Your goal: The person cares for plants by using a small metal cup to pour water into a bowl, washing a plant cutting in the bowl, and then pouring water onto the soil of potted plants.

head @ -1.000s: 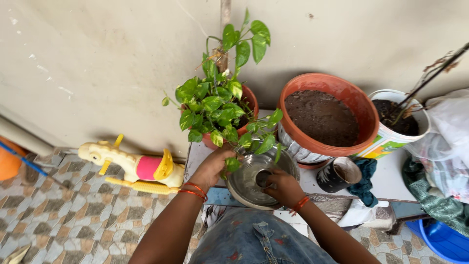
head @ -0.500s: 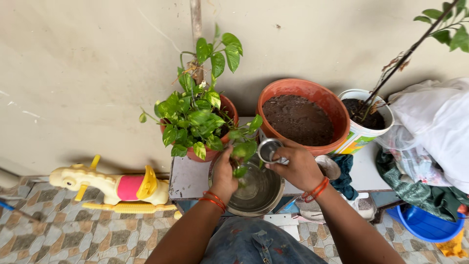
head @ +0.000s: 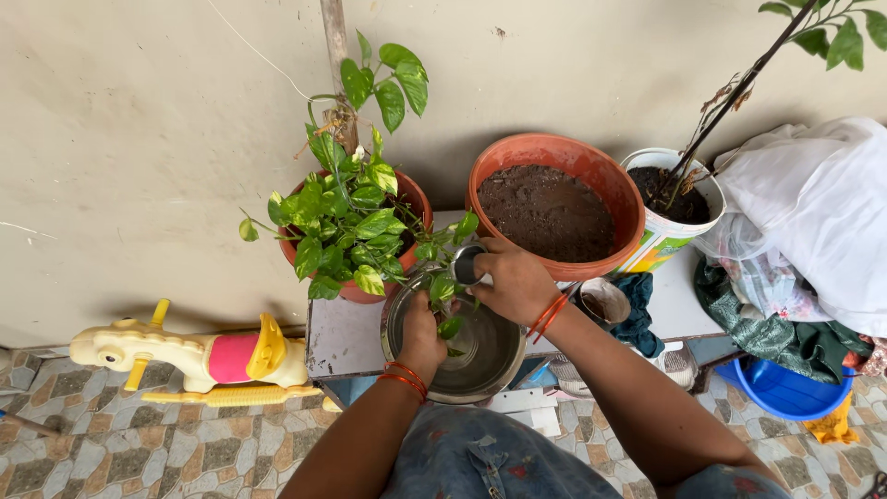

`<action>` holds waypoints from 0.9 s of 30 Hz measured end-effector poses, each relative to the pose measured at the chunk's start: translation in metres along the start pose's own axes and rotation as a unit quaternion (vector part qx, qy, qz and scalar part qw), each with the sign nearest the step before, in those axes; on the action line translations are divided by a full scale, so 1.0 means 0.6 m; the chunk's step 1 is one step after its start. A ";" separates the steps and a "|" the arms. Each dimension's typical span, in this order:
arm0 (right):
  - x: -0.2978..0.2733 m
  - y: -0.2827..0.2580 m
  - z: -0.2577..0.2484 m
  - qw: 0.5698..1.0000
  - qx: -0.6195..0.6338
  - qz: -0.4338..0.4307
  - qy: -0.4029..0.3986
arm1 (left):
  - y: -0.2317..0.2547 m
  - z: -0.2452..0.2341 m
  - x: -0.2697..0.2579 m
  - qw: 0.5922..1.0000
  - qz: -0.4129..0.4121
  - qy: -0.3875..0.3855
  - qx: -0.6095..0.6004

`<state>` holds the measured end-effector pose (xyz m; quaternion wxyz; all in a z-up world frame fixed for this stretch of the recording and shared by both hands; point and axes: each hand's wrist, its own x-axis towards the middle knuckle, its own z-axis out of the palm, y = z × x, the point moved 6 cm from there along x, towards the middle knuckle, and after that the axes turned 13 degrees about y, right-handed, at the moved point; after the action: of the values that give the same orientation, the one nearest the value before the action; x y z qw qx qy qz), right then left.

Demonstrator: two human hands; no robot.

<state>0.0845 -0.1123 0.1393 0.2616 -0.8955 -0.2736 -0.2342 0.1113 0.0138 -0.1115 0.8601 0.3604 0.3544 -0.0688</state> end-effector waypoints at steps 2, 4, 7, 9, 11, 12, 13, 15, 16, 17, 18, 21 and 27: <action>-0.001 0.004 0.006 1.000 -0.020 0.005 0.001 | 0.002 0.004 -0.003 0.999 0.002 -0.022 -0.028; 0.001 0.010 0.009 0.999 -0.038 0.005 0.005 | 0.004 0.006 -0.010 0.999 -0.003 -0.021 -0.048; 0.002 0.016 0.010 0.998 -0.065 0.003 0.016 | 0.007 0.004 -0.024 0.999 -0.017 -0.001 -0.034; 0.003 0.014 0.007 0.997 -0.076 0.001 0.024 | 0.006 0.003 -0.026 1.000 -0.025 0.017 -0.002; 0.005 0.007 0.006 0.997 -0.079 -0.004 0.019 | 0.012 0.010 -0.021 1.000 0.015 -0.005 0.001; 0.005 0.002 0.004 0.997 -0.079 -0.002 0.018 | 0.009 0.009 -0.020 1.000 0.014 -0.004 0.001; 0.005 -0.002 0.005 0.997 -0.081 0.008 0.006 | 0.008 0.009 -0.019 1.000 0.013 0.001 -0.003; 0.007 -0.008 0.003 0.996 -0.082 0.020 -0.004 | 0.010 0.011 -0.020 1.000 0.012 0.006 -0.006; 0.008 -0.014 0.001 0.996 -0.087 0.010 -0.001 | 0.010 0.009 -0.021 1.000 0.007 0.009 0.000; 0.008 -0.019 0.000 0.996 -0.092 0.000 0.003 | 0.009 0.007 -0.023 1.000 0.002 0.013 0.006; 0.006 -0.021 0.000 0.996 -0.091 0.002 0.002 | 0.009 0.008 -0.023 1.000 0.001 0.014 0.007; -0.002 -0.032 -0.006 0.996 -0.078 -0.025 0.030 | 0.018 0.020 -0.031 0.999 0.019 -0.022 -0.018; -0.036 -0.020 0.001 0.996 -0.089 -0.006 -0.011 | 0.015 0.019 -0.036 0.998 -0.030 0.024 0.044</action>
<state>0.0617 -0.1114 0.1309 0.1764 -0.9162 -0.2595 -0.2494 0.1049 0.0101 -0.0865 0.8321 0.3890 0.3821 -0.1016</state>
